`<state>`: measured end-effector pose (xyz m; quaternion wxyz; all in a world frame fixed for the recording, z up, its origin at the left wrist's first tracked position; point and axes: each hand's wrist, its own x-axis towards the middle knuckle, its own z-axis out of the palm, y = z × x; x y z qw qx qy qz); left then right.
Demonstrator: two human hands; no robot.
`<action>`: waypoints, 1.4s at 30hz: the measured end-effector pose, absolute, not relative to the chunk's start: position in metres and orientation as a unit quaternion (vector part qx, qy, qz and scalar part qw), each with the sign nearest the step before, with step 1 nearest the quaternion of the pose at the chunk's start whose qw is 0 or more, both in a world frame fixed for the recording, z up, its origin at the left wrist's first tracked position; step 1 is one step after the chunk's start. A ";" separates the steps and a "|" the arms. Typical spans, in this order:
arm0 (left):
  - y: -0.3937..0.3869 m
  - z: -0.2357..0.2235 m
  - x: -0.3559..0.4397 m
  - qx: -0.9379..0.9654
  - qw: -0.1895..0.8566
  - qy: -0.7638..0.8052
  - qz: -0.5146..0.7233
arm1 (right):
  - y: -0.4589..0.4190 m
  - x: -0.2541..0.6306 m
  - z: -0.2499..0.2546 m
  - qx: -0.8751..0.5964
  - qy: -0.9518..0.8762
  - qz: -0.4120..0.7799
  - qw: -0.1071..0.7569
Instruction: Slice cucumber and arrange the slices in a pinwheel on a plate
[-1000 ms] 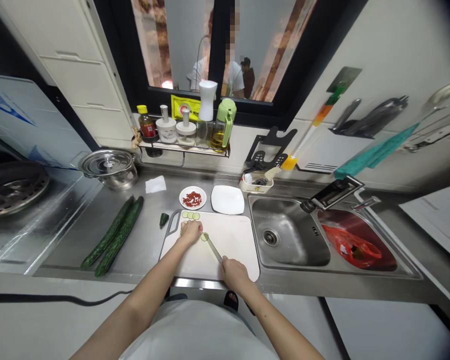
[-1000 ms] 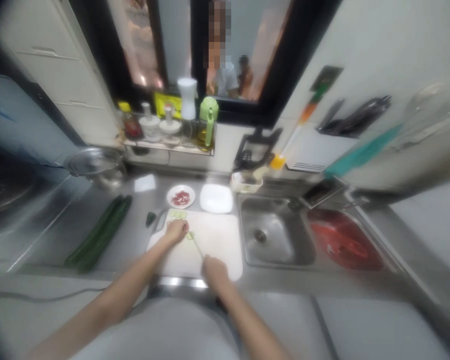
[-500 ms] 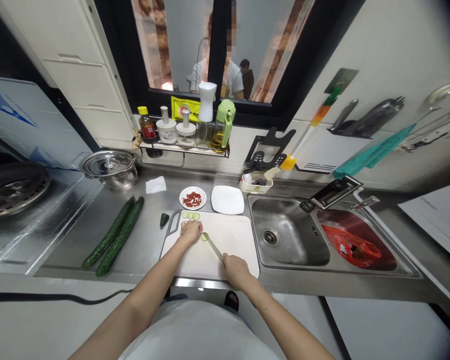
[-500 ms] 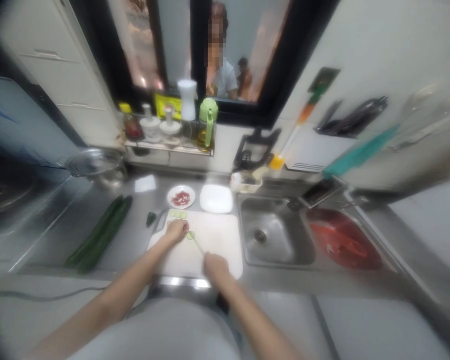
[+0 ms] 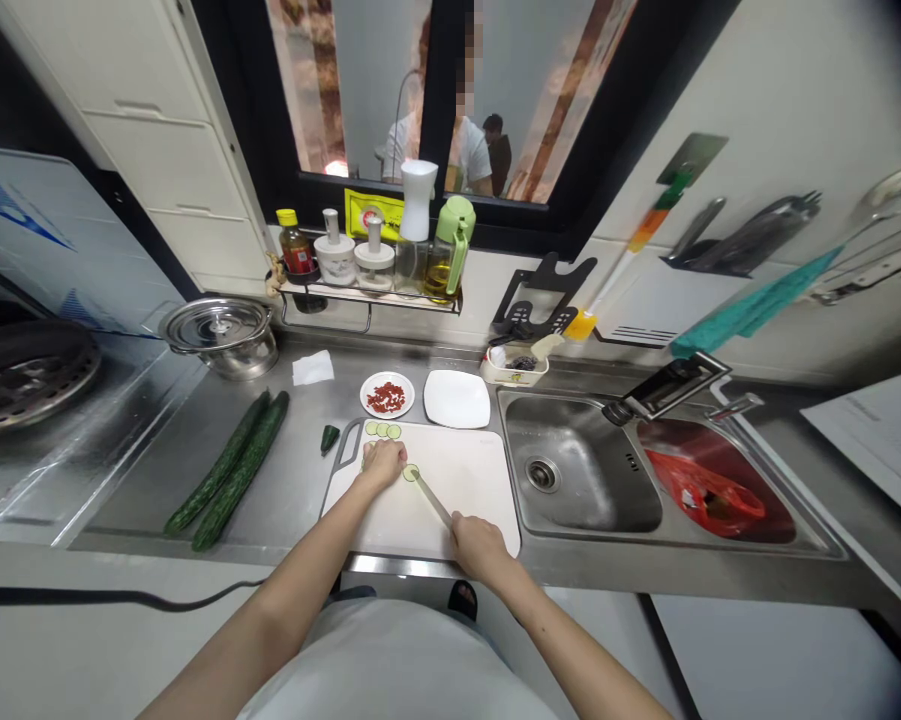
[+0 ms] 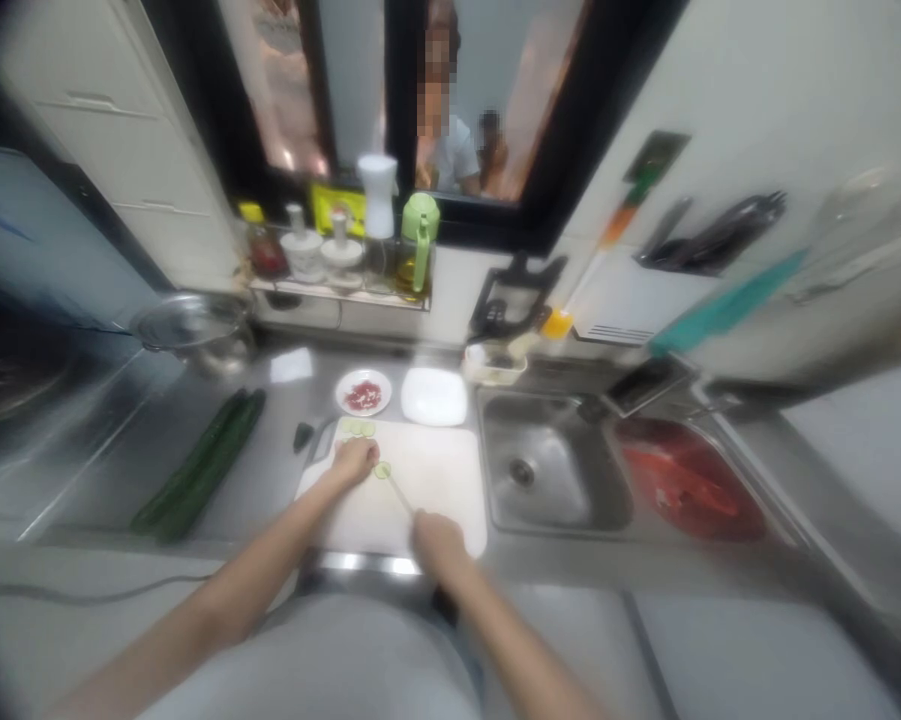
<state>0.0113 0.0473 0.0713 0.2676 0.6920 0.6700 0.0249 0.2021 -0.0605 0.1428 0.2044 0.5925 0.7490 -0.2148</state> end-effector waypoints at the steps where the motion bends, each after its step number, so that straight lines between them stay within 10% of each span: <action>1: 0.047 0.071 0.011 0.692 0.268 0.670 0.026 | -0.061 0.202 0.142 0.594 0.748 -0.215 0.203; 42: 0.036 0.082 0.020 0.689 0.242 0.682 0.017 | -0.066 0.222 0.130 0.616 0.748 -0.202 0.140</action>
